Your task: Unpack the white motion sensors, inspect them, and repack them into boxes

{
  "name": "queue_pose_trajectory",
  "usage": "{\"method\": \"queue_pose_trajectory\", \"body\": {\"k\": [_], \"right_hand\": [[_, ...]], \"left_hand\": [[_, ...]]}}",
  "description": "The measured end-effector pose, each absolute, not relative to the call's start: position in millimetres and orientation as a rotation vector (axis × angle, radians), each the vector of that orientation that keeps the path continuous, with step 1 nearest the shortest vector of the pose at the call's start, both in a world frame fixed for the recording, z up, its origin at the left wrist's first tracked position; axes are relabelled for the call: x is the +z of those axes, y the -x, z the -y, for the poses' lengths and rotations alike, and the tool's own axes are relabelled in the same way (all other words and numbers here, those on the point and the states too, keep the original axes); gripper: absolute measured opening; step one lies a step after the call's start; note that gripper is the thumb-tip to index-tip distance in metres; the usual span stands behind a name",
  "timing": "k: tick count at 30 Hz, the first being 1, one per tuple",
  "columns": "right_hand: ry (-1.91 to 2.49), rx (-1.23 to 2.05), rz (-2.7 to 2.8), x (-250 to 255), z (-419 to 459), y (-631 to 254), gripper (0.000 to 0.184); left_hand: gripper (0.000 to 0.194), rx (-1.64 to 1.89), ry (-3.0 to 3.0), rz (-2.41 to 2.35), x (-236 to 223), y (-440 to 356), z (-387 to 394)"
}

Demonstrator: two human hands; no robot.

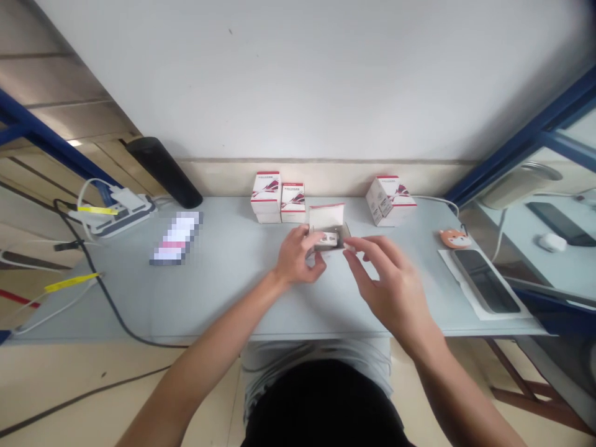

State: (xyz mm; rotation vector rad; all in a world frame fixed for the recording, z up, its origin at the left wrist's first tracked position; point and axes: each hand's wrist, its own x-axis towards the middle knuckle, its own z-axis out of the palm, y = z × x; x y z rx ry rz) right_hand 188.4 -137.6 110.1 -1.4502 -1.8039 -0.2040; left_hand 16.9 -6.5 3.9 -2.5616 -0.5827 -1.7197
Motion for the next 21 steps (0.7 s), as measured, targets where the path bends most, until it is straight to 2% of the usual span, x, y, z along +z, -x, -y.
{"method": "queue_pose_trajectory", "body": {"k": [7, 15, 21], "right_hand": [[1.606, -0.322, 1.801, 91, 121, -192, 0.015], [1.663, -0.352, 1.801, 71, 107, -198, 0.031], [1.595, -0.180, 1.926, 53, 108, -194, 0.054]], "left_hand": [[0.063, -1.693, 2.499, 0.570, 4, -19, 8], [0.058, -1.734, 2.493, 0.576, 7, -17, 6], [0.059, -1.770, 2.514, 0.676, 7, -16, 5]]}}
